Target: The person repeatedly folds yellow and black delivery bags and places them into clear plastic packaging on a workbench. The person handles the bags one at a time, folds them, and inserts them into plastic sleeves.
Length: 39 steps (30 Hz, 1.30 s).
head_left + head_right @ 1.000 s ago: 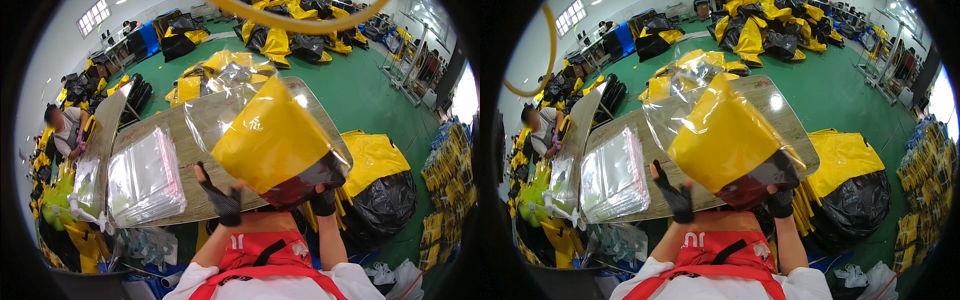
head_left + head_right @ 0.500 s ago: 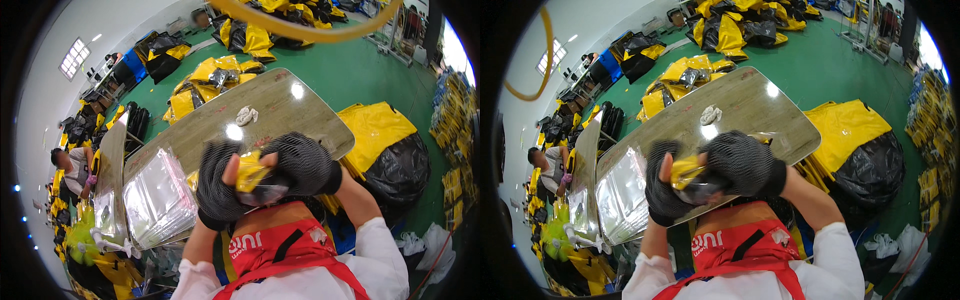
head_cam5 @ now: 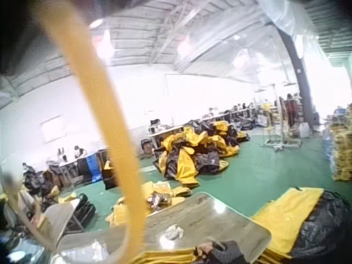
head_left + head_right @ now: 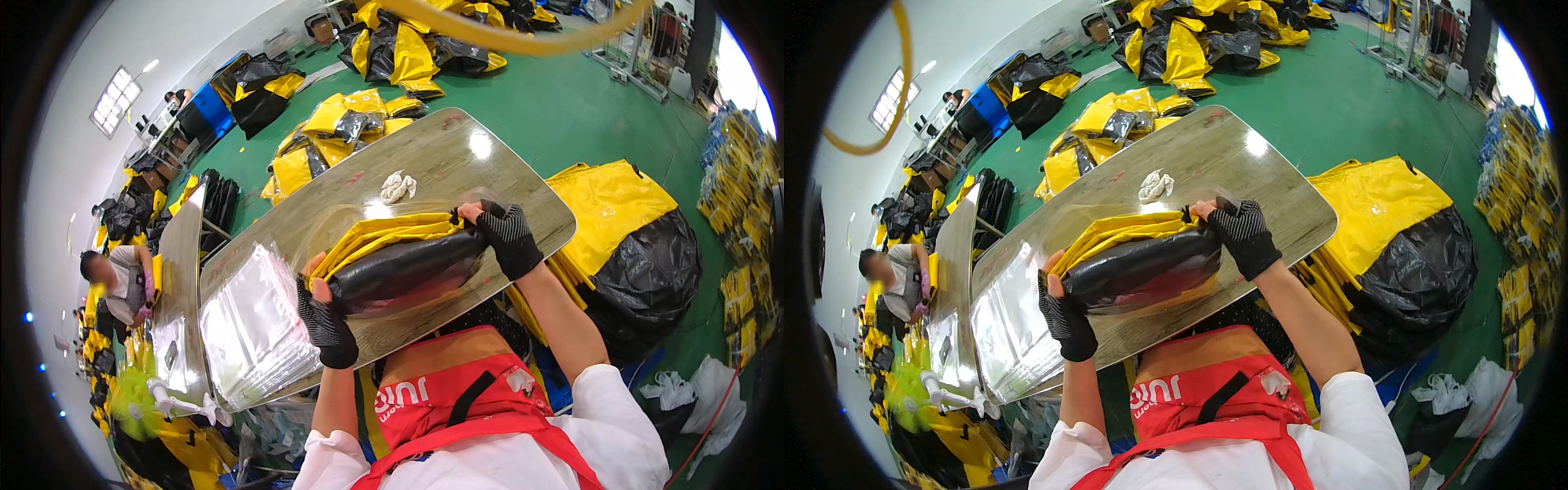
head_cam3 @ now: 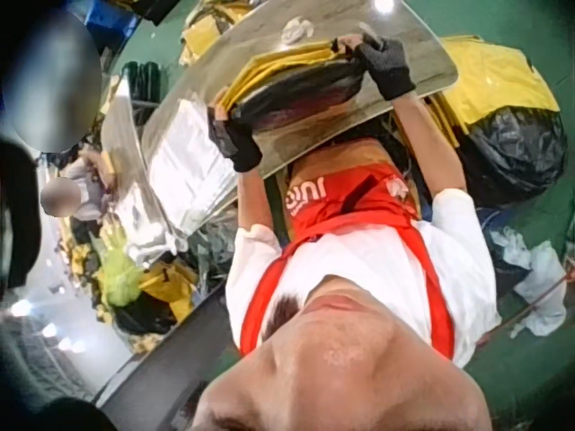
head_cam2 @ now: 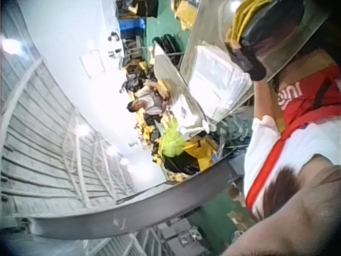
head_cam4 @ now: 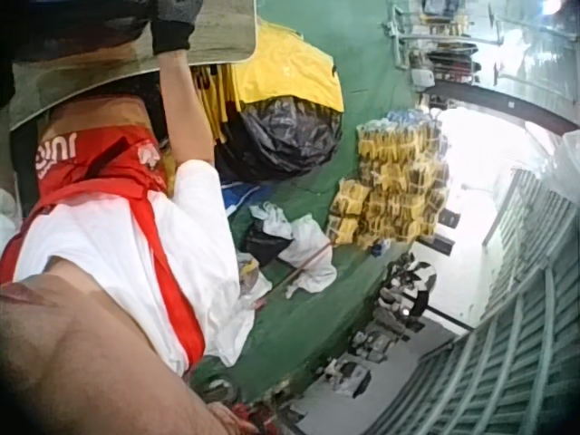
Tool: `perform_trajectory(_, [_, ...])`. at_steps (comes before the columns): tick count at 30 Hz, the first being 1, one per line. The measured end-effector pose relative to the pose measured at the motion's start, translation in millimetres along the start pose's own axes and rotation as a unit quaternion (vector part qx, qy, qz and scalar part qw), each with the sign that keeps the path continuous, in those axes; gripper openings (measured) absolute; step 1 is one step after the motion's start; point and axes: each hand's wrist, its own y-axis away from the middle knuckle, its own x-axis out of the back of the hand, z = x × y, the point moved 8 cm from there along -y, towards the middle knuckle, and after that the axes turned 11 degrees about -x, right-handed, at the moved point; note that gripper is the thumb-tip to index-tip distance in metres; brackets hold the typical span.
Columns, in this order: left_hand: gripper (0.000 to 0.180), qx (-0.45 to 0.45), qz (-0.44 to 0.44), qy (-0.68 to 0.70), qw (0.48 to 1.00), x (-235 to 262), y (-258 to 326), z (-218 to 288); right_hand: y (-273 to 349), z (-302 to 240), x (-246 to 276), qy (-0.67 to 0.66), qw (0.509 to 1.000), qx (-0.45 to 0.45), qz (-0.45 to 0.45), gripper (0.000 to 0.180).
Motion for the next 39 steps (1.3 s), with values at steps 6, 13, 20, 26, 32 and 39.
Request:
perform_trajectory(6, [0.034,-0.053,0.039,-0.073,0.995,44.1,-27.4,31.3,45.8,-103.5,-21.3,0.051,0.967,0.239,0.077,0.034])
perform_trajectory(13, [0.044,-0.08,0.073,-0.033,0.994,74.6,-52.1,100.3,91.8,-188.8,-36.5,0.072,0.936,0.342,0.039,0.021])
perform_trajectory(20, [0.05,0.229,-0.033,0.033,0.972,59.0,-10.8,68.1,61.1,-113.9,-43.2,0.023,1.0,0.008,-0.019,0.034])
perform_trajectory(26, [0.039,0.28,-0.008,0.302,0.911,51.2,30.2,-145.5,-27.1,8.7,-55.4,0.357,0.887,0.259,0.136,0.021])
perform_trajectory(32, [0.037,0.277,0.062,0.248,0.926,73.6,20.7,-156.5,3.5,14.2,-255.8,0.453,0.783,0.39,-0.175,0.012])
perform_trajectory(39, [0.033,0.225,0.006,0.048,0.973,82.2,12.5,-144.5,-21.8,33.2,-286.8,0.481,0.756,0.411,-0.168,0.01])
